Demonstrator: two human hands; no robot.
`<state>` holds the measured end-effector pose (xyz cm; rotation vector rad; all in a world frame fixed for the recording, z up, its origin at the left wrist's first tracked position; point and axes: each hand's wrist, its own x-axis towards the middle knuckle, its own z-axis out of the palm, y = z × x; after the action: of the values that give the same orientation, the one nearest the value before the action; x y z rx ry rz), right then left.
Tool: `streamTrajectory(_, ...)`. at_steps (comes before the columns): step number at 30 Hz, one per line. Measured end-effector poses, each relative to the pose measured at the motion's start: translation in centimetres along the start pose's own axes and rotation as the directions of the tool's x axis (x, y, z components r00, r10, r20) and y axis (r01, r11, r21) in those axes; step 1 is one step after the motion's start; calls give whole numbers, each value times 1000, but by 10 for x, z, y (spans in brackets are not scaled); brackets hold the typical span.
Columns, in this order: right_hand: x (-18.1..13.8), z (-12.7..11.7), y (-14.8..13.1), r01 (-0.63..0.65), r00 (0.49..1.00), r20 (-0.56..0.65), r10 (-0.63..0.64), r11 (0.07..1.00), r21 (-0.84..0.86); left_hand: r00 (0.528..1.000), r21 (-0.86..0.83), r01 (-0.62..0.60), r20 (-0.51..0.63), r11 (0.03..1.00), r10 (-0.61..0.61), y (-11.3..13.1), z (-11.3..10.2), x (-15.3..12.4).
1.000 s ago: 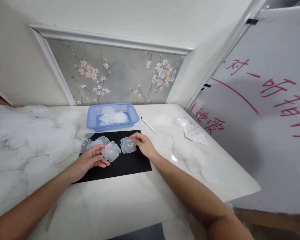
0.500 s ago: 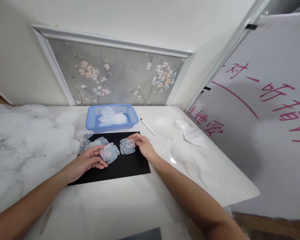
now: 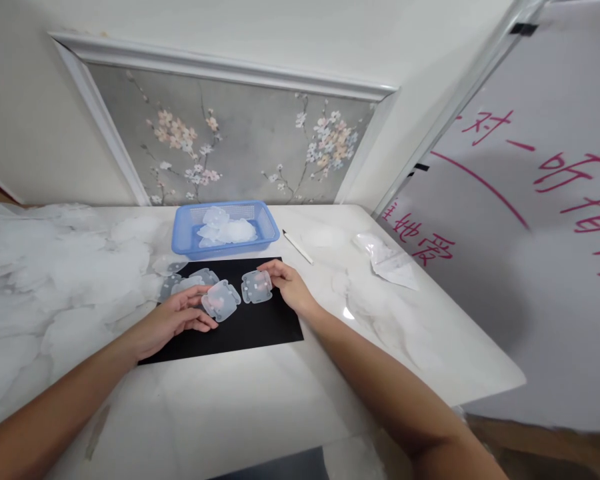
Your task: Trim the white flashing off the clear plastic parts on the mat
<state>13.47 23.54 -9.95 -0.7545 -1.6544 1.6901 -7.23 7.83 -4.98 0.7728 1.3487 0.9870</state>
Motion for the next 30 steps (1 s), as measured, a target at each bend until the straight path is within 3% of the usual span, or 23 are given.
streamTrajectory(5,0,-3,4,39,992,121,-36,999,-27,1000,-3,-4,15,1000,4,0,0,0)
streamTrajectory(8,-2,-5,2,108,977,202,-72,979,-173,1000,-13,2,11,1000,-2,0,0,-1)
streamTrajectory(11,-5,-4,-5,194,976,163,-144,915,-354,1000,-9,-2,3,1000,2,0,-1,-1)
streamTrajectory(13,-8,-2,-10,211,976,127,-175,903,-374,1000,1,-8,2,1000,8,0,-1,-1)
streamTrajectory(15,-10,2,-13,158,987,77,-142,949,-272,1000,10,-13,8,1000,13,0,-1,-1)
streamTrajectory(18,-11,7,-12,-52,998,45,51,999,16,1000,4,-15,18,1000,15,0,0,-2)
streamTrajectory(22,-11,8,-9,-249,967,134,218,923,294,1000,-17,-4,17,1000,5,0,0,-2)
streamTrajectory(30,-6,4,-9,-331,943,108,316,841,429,1000,-20,-18,-11,1000,18,-3,-3,1)
